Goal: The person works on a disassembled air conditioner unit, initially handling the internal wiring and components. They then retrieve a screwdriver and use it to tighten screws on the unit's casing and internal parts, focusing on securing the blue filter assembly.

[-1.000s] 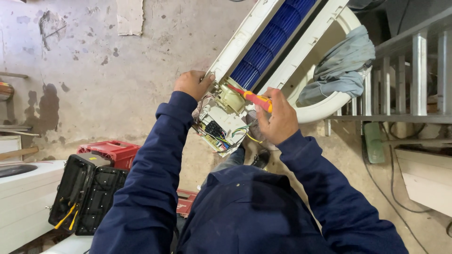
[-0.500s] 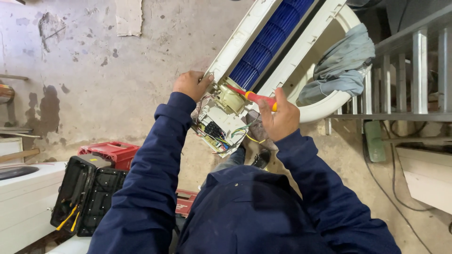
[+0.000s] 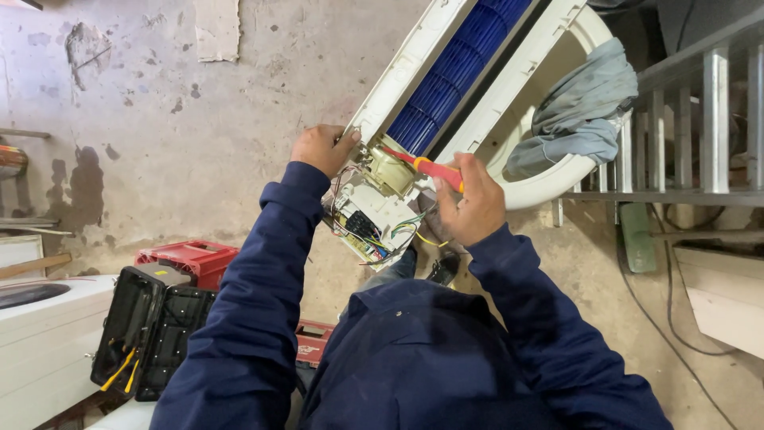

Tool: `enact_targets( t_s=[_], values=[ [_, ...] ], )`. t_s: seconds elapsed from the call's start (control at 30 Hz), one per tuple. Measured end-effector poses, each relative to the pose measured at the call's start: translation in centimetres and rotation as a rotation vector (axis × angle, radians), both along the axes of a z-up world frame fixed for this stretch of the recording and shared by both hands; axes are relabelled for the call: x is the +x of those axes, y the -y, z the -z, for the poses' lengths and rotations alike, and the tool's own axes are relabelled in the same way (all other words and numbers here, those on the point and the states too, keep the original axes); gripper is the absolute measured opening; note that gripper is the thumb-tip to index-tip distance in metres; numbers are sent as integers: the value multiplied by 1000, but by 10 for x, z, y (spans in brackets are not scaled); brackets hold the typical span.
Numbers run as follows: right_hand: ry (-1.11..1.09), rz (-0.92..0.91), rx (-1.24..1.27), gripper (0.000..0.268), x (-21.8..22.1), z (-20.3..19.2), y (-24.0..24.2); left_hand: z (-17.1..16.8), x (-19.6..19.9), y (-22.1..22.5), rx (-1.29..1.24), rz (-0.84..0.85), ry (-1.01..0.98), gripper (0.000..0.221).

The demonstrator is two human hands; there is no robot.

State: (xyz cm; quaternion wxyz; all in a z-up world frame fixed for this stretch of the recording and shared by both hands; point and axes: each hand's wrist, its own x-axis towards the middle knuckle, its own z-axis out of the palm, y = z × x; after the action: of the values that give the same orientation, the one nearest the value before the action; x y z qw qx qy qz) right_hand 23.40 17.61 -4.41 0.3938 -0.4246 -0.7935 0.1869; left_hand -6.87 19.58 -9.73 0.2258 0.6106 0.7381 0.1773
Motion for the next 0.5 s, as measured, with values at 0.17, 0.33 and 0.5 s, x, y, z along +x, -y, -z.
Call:
enact_targets(
  t_s=[0.17, 0.33, 0.5],
  values=[
    [74, 125, -289, 41, -5, -21, -1, -4, -1, 0, -13, 11, -9, 39],
    [113, 56, -197, 29, 2, 6, 1, 3, -2, -1, 13, 20, 7, 39],
    [-13, 107, -331, 35, -4, -12, 0, 2, -3, -2, 10, 17, 7, 39]
  ],
)
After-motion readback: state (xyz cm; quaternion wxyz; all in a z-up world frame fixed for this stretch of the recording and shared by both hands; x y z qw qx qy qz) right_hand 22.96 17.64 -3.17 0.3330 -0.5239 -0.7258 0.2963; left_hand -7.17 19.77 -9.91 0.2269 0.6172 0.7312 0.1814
